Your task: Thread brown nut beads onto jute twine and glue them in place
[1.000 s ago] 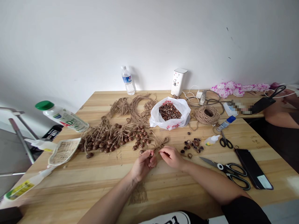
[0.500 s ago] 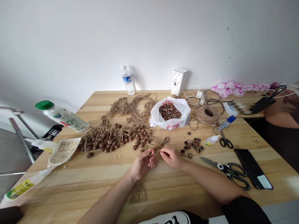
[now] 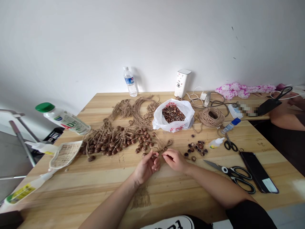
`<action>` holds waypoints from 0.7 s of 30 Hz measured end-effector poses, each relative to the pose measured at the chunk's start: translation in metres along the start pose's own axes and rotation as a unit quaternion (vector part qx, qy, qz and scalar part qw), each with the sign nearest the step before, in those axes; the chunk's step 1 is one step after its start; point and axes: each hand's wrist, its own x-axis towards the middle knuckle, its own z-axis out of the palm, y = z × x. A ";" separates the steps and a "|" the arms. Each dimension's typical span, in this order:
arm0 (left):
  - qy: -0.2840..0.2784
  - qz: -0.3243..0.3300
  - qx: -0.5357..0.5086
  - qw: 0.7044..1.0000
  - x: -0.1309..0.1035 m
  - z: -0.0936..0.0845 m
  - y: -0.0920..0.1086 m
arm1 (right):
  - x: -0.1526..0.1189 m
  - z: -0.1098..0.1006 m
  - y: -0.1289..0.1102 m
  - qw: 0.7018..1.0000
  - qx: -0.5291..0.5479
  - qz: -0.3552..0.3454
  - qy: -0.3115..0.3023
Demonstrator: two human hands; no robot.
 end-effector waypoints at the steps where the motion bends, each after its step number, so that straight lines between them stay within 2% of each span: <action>1: 0.000 0.004 0.005 1.000 0.000 0.000 0.000 | 0.000 0.000 0.000 1.000 -0.001 0.000 0.001; 16: 0.013 0.017 0.021 1.000 0.000 0.001 -0.002 | 0.001 -0.001 -0.003 1.000 0.011 0.007 0.008; 21: 0.012 0.028 0.036 0.999 0.000 0.001 -0.004 | 0.001 -0.004 -0.009 0.998 0.036 0.029 0.045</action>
